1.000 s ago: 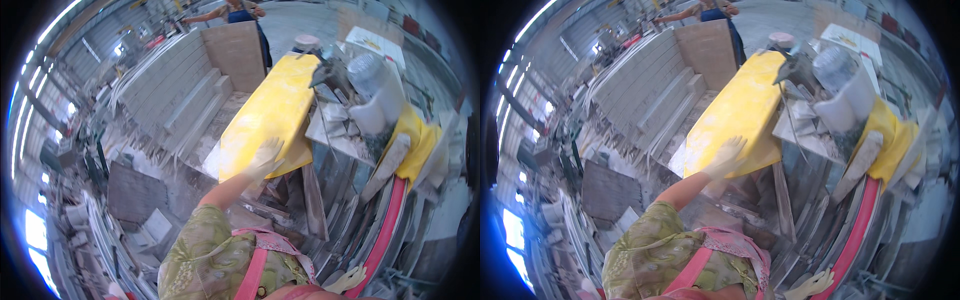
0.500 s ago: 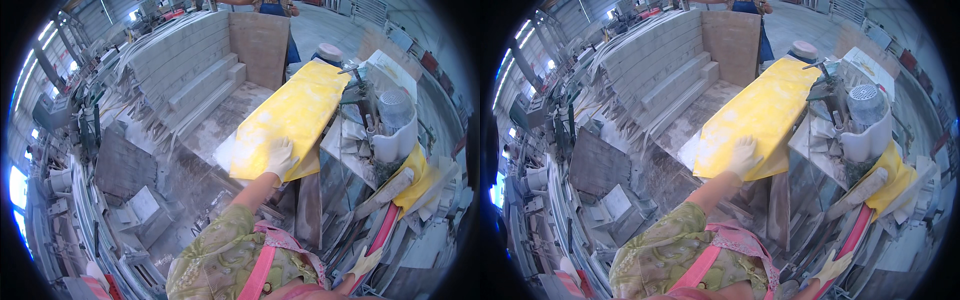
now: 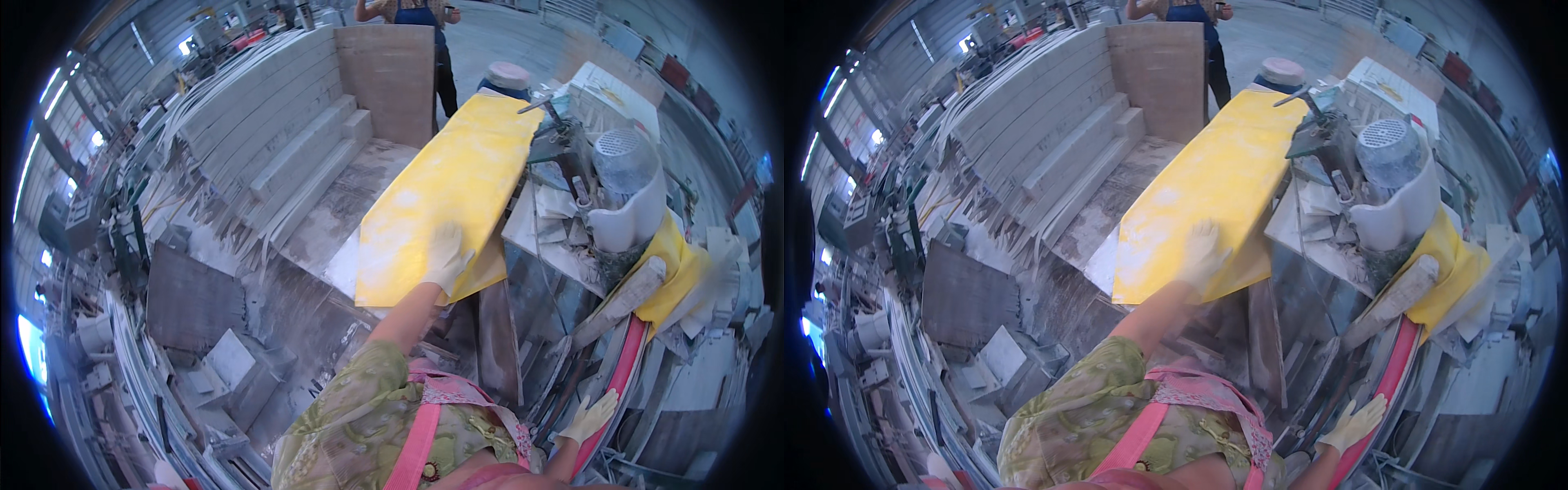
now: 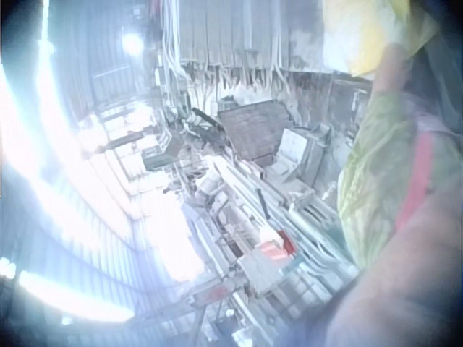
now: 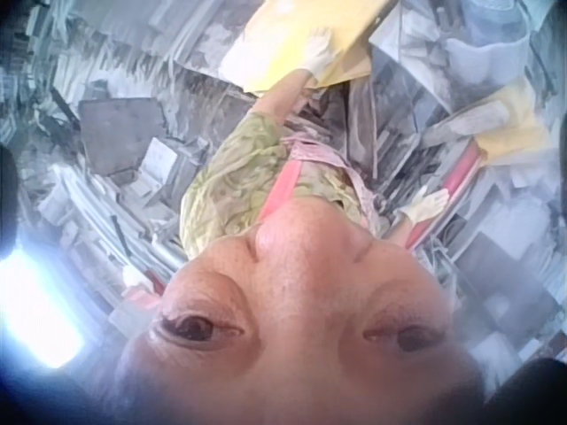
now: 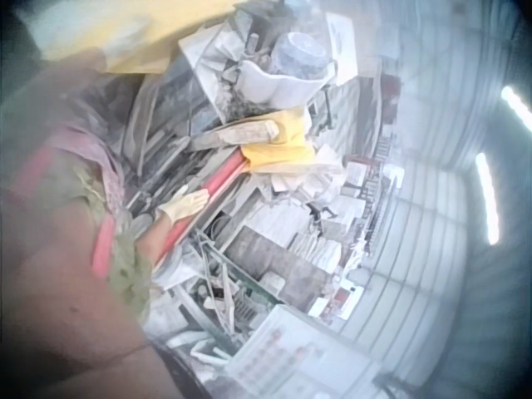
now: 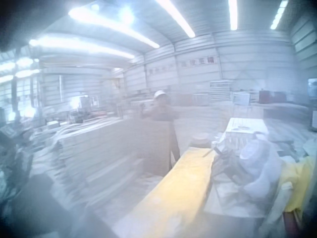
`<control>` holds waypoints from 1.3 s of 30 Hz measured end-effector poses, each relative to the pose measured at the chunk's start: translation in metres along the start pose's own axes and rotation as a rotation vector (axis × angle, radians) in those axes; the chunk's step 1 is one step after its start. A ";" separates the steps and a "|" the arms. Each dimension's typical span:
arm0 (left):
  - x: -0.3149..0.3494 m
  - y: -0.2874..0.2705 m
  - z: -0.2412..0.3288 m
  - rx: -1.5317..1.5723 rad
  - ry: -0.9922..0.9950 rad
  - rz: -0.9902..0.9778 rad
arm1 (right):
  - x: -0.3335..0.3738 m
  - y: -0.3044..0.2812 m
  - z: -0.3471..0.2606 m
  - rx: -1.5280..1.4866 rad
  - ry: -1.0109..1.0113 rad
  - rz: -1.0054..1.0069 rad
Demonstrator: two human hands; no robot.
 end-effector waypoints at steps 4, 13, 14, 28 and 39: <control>-0.009 0.009 -0.003 -0.030 -0.003 -0.019 | -0.001 0.004 0.004 -0.097 -0.004 0.039; -0.034 0.030 -0.012 -0.123 0.020 -0.016 | -0.004 0.015 0.014 -0.311 -0.010 0.135; -0.035 0.032 -0.013 -0.129 0.028 -0.003 | -0.004 0.015 0.016 -0.351 0.021 0.114; -0.078 0.044 -0.016 -0.192 0.032 0.009 | -0.004 0.015 0.015 -0.229 0.185 0.108; -0.125 0.059 -0.021 -0.267 0.103 -0.053 | -0.006 0.004 0.012 -0.281 0.201 0.170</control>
Point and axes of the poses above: each hand's wrist, its own x-axis away from the middle knuckle, its own y-axis out of the palm, z = x × y, the point moved 4 cm from there along -x, towards the middle knuckle, and after that the axes turned 8 degrees about y, right-handed, at the moved point
